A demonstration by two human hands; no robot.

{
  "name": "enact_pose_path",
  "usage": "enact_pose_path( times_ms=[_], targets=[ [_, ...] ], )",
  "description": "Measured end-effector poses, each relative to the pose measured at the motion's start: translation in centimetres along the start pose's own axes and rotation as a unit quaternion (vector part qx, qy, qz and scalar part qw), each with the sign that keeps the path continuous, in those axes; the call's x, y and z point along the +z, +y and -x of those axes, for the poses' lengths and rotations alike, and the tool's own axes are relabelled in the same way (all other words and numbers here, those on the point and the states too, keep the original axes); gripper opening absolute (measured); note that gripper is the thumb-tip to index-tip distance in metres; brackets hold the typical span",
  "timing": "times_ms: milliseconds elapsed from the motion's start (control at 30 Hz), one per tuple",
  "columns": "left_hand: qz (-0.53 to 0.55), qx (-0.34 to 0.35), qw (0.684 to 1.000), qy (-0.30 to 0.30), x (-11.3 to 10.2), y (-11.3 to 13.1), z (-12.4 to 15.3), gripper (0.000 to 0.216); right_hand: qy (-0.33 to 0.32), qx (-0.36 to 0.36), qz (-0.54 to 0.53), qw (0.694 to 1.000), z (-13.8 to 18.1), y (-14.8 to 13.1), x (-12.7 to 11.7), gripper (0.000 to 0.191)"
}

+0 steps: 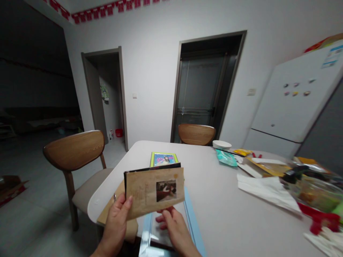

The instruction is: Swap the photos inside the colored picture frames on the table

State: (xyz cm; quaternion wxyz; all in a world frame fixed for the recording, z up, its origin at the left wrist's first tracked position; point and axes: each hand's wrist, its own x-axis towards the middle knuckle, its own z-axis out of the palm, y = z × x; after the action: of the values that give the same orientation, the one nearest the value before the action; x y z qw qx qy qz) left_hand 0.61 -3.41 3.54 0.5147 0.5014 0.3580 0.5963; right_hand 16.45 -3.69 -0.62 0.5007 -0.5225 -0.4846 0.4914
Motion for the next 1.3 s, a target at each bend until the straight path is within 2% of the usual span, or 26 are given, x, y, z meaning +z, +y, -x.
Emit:
enact_pose_path(
  times_ms=[100,167,300,433,500,600,633,733,833,967,1067,1233,1300],
  targets=[
    [0.053,-0.037,0.997,-0.033,1.1,-1.9,0.9,0.033,0.063,-0.009,-0.175,0.983,-0.2,-0.5,-0.4,0.028],
    [0.095,-0.060,0.993,-0.029,1.2,-2.9,0.9,0.034,0.073,-0.040,-0.219,0.972,0.1,-1.3,-0.9,0.032],
    [0.149,-0.108,0.983,-0.020,1.3,-3.8,0.6,0.038,0.034,-0.056,-0.208,0.976,0.8,-2.3,-1.3,0.041],
    [0.063,-0.162,0.979,-0.108,1.2,-4.5,1.1,0.038,0.093,-0.020,-0.116,0.989,0.0,-2.1,-2.1,0.046],
    [0.008,-0.125,0.986,-0.110,0.5,-4.8,1.3,0.039,0.095,0.018,-0.076,0.992,-0.7,-2.2,-3.2,0.048],
    [-0.083,-0.050,0.993,-0.062,-0.9,-4.9,1.1,0.041,0.082,0.066,-0.008,0.994,-1.4,-2.4,-5.3,0.050],
    [-0.127,-0.039,0.989,-0.062,-1.3,-4.8,1.1,0.040,0.081,0.075,0.019,0.994,-1.6,-2.4,-5.9,0.051],
    [-0.279,-0.011,0.952,-0.127,-1.9,-4.6,1.3,0.037,0.070,0.090,0.070,0.991,-1.8,-1.7,-6.7,0.054],
    [-0.375,0.043,0.901,-0.214,-1.6,-4.9,1.8,0.042,0.046,0.093,0.096,0.990,-2.1,-1.0,-6.3,0.057],
    [-0.425,0.074,0.863,-0.263,-1.3,-5.5,2.1,0.049,0.012,0.077,0.133,0.988,-2.4,-0.9,-5.4,0.056],
    [-0.432,0.088,0.858,-0.263,-1.4,-5.8,2.0,0.049,0.014,0.069,0.139,0.988,-2.7,-1.1,-5.3,0.057],
    [-0.431,0.108,0.854,-0.272,-1.6,-6.2,1.9,0.056,0.035,0.042,0.252,0.966,-2.8,-0.9,-5.6,0.051],
    [-0.438,0.103,0.850,-0.274,-1.5,-6.3,1.9,0.055,0.031,0.036,0.254,0.966,-2.6,-0.8,-5.8,0.049]
  ],
)
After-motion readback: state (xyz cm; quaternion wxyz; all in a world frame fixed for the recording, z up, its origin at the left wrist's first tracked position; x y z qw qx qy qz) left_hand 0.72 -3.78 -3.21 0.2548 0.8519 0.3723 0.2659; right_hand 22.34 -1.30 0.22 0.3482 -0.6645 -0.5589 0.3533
